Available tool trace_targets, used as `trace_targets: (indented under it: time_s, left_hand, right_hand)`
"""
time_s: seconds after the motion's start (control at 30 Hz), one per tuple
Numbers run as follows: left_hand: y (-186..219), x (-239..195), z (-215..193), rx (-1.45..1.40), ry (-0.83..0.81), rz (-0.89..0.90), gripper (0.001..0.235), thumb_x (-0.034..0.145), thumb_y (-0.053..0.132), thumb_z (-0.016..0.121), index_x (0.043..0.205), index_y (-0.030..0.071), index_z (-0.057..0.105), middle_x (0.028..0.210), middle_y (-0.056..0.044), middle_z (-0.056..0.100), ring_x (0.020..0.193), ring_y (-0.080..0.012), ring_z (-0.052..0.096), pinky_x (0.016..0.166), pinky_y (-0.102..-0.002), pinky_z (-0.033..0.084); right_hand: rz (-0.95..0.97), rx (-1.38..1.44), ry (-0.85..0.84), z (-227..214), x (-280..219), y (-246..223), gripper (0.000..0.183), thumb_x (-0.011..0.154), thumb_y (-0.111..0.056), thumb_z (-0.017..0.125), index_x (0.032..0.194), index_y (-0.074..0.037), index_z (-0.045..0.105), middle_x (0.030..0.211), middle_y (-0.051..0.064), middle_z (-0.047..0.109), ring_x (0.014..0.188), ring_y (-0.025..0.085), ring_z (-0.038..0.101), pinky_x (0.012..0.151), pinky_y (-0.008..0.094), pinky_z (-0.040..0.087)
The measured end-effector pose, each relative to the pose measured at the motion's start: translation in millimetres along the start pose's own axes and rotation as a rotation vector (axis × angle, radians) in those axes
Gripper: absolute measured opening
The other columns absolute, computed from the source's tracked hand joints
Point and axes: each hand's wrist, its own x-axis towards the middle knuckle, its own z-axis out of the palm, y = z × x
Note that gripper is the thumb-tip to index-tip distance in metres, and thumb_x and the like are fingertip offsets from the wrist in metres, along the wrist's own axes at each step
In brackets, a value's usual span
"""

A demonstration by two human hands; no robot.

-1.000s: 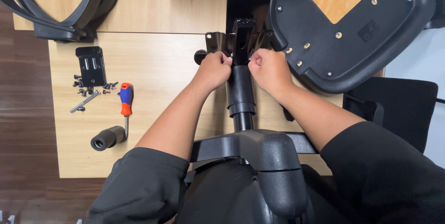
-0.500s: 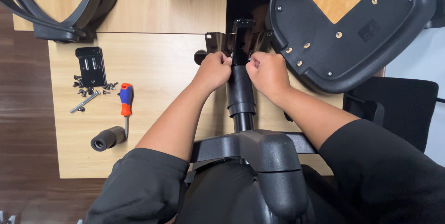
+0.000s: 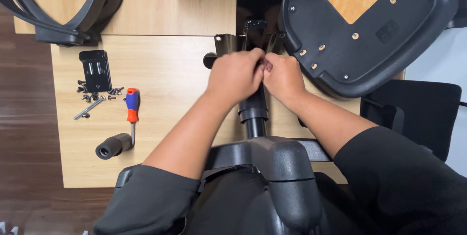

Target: The person assembles an office chair on a table. They align the metal mounting bracket onto the chair base, insert the black gas lift cylinder into the base hub, pick up screws from the table, and use a screwdriver to drive screws into the bracket.

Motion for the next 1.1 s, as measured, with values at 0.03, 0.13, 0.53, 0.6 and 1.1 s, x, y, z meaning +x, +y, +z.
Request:
trace_targets:
  time_s: [0.03,0.13,0.53,0.6,1.1]
  left_hand:
    - [2.3,-0.7,3.3,0.002,0.032,0.108,0.015,0.088,0.020,0.065,0.096,0.008,0.066,0.075,-0.012,0.072,0.067,-0.0360,0.071,0.058,-0.048,0.055]
    - [1.1,-1.8,23.8,0.146,-0.008,0.141,0.027,0.087,0.016,0.063,0.111,0.004,0.061,0.072,-0.011,0.072,0.061,-0.0326,0.071,0.052,-0.045,0.054]
    - [11.4,-2.2,27.1,0.224,-0.172,0.050,0.039,0.083,0.011,0.062,0.119,0.001,0.051,0.070,-0.014,0.072,0.061,-0.0329,0.072,0.052,-0.045,0.056]
    - [11.5,-1.3,25.7,0.215,-0.177,0.047,0.042,0.082,0.010,0.062,0.121,0.001,0.050,0.070,-0.014,0.072,0.060,-0.0336,0.072,0.052,-0.046,0.056]
    - [2.4,-2.0,28.4,0.268,-0.148,0.030,0.035,0.088,0.013,0.062,0.121,0.013,0.051,0.074,-0.013,0.070,0.063,-0.0348,0.071,0.053,-0.047,0.055]
  right_hand:
    - [-0.001,0.004,-0.012,0.6,0.7,2.7,0.008,0.083,-0.005,0.069,0.079,0.001,0.067,0.076,0.020,0.069,0.070,0.039,0.068,0.064,0.047,0.054]
    - [0.006,-0.004,-0.022,0.8,0.5,4.3,0.006,0.086,-0.003,0.066,0.081,0.001,0.066,0.079,0.023,0.068,0.074,0.042,0.067,0.066,0.048,0.053]
    - [0.031,0.023,-0.044,-3.7,2.5,3.5,0.006,0.085,-0.004,0.066,0.080,0.000,0.066,0.074,0.022,0.066,0.071,0.043,0.066,0.062,0.047,0.052]
    - [0.073,0.012,-0.054,-3.9,4.8,1.9,0.008,0.085,-0.005,0.067,0.079,0.000,0.066,0.073,0.022,0.066,0.070,0.043,0.065,0.061,0.047,0.052]
    - [0.129,0.043,-0.052,-3.0,8.5,-0.9,0.014,0.085,-0.010,0.065,0.075,0.000,0.067,0.070,0.017,0.068,0.065,0.037,0.066,0.061,0.044,0.051]
